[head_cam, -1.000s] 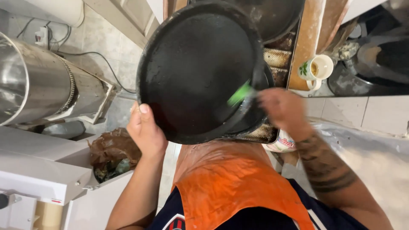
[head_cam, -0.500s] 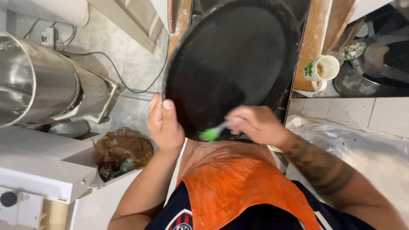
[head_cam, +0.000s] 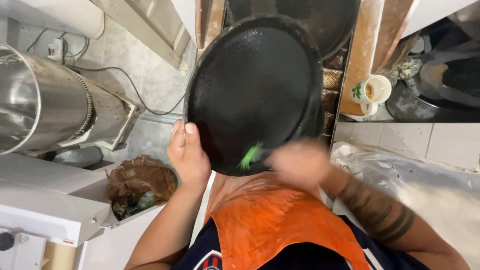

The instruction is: Brushing oil onto several round baking pans using a silicone brush to prepare them for baking.

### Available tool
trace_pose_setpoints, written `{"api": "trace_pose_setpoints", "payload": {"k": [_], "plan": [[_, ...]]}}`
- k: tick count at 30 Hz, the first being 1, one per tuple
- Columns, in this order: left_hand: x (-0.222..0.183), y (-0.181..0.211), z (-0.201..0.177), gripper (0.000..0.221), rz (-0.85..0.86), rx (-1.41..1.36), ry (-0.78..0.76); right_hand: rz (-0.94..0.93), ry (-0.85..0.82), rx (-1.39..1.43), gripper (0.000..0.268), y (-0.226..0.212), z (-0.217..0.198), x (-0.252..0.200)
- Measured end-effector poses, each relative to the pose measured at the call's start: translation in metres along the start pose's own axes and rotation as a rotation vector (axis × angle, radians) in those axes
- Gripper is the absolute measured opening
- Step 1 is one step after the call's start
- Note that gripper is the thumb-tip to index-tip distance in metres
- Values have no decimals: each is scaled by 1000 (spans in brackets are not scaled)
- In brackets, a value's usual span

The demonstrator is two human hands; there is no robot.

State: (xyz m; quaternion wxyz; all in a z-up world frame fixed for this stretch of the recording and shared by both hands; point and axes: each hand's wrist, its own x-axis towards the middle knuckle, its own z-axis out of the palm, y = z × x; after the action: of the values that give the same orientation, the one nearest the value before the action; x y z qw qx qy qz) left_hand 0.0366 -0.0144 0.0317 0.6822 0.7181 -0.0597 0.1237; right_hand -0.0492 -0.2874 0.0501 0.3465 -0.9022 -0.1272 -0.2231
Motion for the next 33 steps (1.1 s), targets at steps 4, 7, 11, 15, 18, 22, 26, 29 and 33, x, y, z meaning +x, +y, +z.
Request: {"api": "trace_pose_setpoints", "payload": {"k": [4, 7, 11, 15, 18, 22, 26, 29, 33], "plan": [[4, 12, 4, 27, 2, 15, -32, 577, -132, -257, 54, 29, -60, 35], [1, 4, 16, 26, -36, 14, -26, 54, -86, -204, 40, -16, -34, 54], [13, 37, 23, 28, 13, -10, -117, -385, -111, -198, 35, -38, 5, 39], [15, 48, 22, 28, 70, 6, -159, 124, 309, -482, 23, 45, -29, 47], [5, 46, 35, 32, 71, -1, -158, -136, 224, -345, 20, -2, -27, 72], [8, 56, 34, 33, 92, 50, -188, -491, 97, -139, 25, -19, -30, 77], [13, 61, 16, 28, 91, 126, -148, -274, 169, -724, 22, 89, -49, 19], [18, 31, -3, 26, 37, 138, -49, 36, -28, -623, 26, 94, -19, -52], [44, 32, 6, 33, -191, 172, 147, 117, 81, 101, 25, -12, -14, -66]]}}
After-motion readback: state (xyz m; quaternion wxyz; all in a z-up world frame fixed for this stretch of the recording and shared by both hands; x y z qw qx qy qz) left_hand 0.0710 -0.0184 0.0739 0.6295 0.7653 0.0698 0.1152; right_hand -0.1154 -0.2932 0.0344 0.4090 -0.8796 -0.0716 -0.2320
